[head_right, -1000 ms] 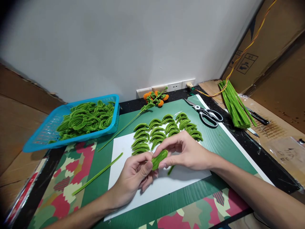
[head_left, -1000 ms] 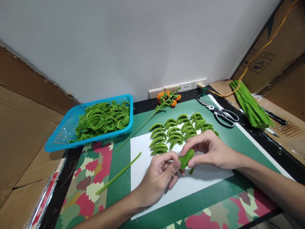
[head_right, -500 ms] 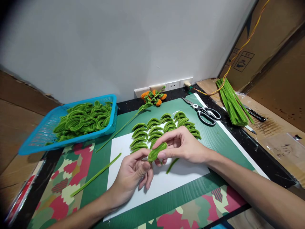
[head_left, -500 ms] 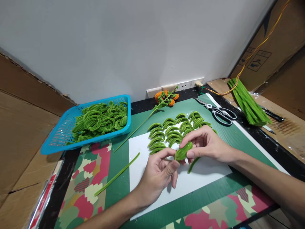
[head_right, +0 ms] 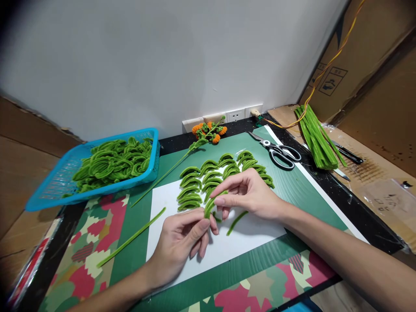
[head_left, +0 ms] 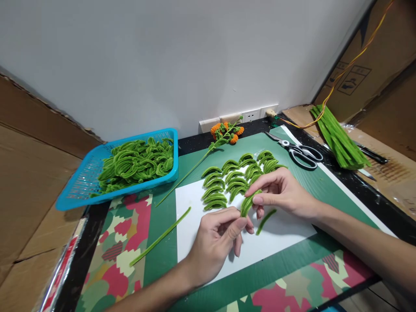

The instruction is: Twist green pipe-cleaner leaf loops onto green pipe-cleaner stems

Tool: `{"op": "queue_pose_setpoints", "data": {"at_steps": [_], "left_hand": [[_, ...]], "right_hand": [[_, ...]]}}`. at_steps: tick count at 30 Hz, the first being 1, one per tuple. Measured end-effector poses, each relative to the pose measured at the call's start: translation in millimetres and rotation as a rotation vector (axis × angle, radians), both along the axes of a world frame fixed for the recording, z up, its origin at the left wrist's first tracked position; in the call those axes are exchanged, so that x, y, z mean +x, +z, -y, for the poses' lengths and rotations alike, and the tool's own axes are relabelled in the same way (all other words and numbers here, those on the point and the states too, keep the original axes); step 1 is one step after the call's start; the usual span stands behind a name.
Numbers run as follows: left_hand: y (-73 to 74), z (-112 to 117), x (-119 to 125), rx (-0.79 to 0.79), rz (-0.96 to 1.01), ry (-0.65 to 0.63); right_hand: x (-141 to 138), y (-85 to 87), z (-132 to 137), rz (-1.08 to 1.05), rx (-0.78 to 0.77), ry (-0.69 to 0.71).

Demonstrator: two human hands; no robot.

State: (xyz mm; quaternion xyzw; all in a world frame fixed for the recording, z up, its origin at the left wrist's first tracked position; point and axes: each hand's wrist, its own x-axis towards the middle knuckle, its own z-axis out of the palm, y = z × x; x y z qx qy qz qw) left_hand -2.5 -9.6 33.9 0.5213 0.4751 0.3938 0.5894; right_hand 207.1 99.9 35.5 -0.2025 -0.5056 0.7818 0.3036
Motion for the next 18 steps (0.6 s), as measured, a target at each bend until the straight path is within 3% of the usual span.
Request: {"op": "queue_pose_setpoints", "data": {"at_steps": [6,9,13,18], "left_hand": [[-1.9,2.0,5.4,0.183,-0.078,0.160],[-0.6,2.7,6.7,0.340,-0.211,0.206],[-1.4,6.7,4.8,0.583,-0.420,0.166],[-10.9,10.3,-1.2,0.686,-0.480,0.057]], "right_hand": [[0.6,1.0,0.2,-0.024,-0.014,0.004],[1.3,1.2,0.7,-0.040,-0.017,0.021],[1.8,-1.6,0.8,-0.026,-0.041,0.042],[2.5,-5.0,1.2,-0.044,-0.072,0.088]]}}
